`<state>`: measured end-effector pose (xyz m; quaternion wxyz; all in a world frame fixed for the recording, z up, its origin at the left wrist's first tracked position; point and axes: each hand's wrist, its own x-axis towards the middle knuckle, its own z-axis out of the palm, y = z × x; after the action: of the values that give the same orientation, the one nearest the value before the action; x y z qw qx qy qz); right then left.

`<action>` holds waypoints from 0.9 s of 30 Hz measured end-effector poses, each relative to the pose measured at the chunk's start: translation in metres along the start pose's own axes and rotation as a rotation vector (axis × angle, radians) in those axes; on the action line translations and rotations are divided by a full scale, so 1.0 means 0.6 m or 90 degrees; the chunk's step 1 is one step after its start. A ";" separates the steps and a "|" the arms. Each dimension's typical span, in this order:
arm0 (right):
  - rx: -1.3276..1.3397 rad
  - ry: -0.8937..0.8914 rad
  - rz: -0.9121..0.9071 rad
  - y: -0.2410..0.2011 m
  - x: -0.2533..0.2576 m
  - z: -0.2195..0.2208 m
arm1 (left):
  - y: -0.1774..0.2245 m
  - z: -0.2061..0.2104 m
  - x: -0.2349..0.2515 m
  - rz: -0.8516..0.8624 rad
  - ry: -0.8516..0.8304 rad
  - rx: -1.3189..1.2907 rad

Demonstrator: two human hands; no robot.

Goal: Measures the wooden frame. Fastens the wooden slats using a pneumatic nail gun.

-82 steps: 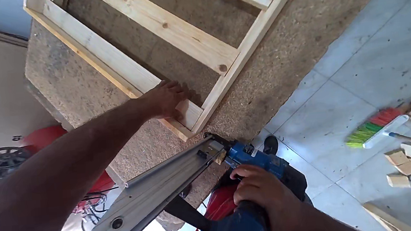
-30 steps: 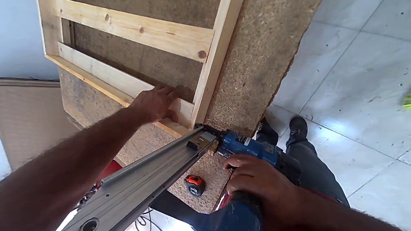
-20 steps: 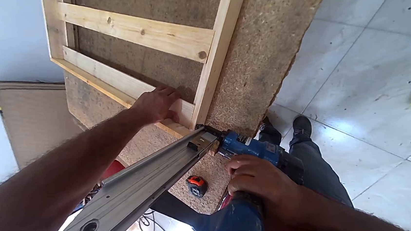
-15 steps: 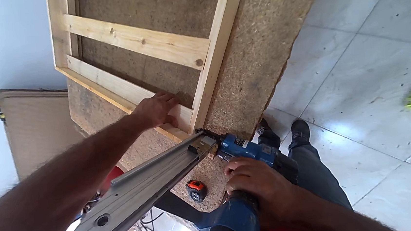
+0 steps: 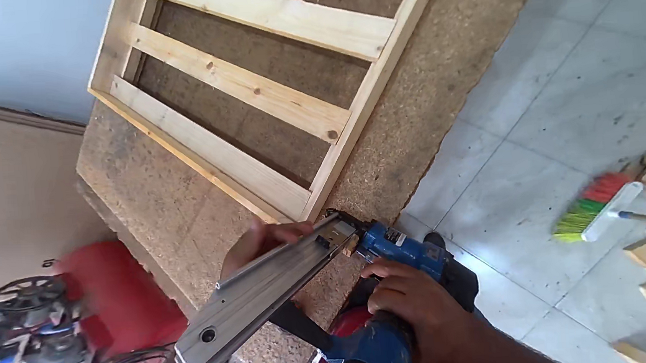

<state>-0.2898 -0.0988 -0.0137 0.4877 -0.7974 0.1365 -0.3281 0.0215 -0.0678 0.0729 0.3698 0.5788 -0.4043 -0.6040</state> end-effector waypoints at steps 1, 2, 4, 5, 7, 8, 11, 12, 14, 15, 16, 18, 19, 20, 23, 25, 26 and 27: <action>-0.005 -0.001 -0.006 0.002 0.007 0.004 | -0.007 0.002 -0.011 0.062 -0.024 -0.109; -0.008 0.001 -0.013 0.006 0.013 0.009 | -0.006 0.010 -0.015 0.119 -0.018 -0.202; -0.001 0.006 -0.020 0.014 0.023 0.019 | -0.003 0.022 -0.012 0.187 0.016 -0.367; 0.002 0.010 -0.020 0.016 0.025 0.023 | -0.002 0.020 -0.007 0.194 0.022 -0.387; 0.005 0.018 -0.012 0.018 0.025 0.028 | 0.004 0.014 0.001 0.190 0.013 -0.362; 0.005 0.018 -0.008 0.018 0.024 0.029 | 0.009 0.015 0.003 0.180 0.015 -0.350; 0.018 0.021 -0.008 0.018 0.022 0.031 | 0.007 0.013 0.005 0.171 0.009 -0.372; 0.024 0.024 -0.010 0.019 0.022 0.031 | 0.004 0.011 0.006 0.174 0.000 -0.386; 0.036 0.027 -0.013 0.024 0.020 0.031 | 0.008 0.007 0.011 0.175 -0.029 -0.373; 0.041 0.030 -0.013 0.025 0.019 0.030 | 0.008 0.007 0.013 0.171 -0.034 -0.366; 0.048 0.033 -0.011 0.026 0.018 0.031 | 0.007 0.010 0.014 0.169 -0.020 -0.363; 0.058 0.035 -0.004 0.028 0.017 0.032 | 0.004 0.012 0.015 0.167 0.001 -0.355; 0.061 0.036 -0.002 0.029 0.016 0.034 | 0.003 0.011 0.015 0.168 0.005 -0.351; 0.066 0.039 -0.003 0.031 0.015 0.036 | 0.001 0.009 0.016 0.173 0.000 -0.344; 0.080 0.041 -0.006 0.033 0.013 0.039 | 0.000 0.005 0.019 0.176 -0.010 -0.343; 0.075 0.041 -0.010 0.037 0.015 0.037 | 0.005 0.006 0.021 0.163 -0.011 -0.346; 0.068 0.036 -0.011 0.039 0.016 0.036 | 0.009 0.009 0.021 0.158 -0.002 -0.346; 0.058 0.030 -0.011 0.042 0.016 0.035 | 0.013 0.016 0.020 0.150 0.020 -0.346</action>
<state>-0.2665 -0.1020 -0.0384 0.5176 -0.7676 0.1260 -0.3565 0.0111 -0.0816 0.0753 0.5850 0.4167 -0.2866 -0.6340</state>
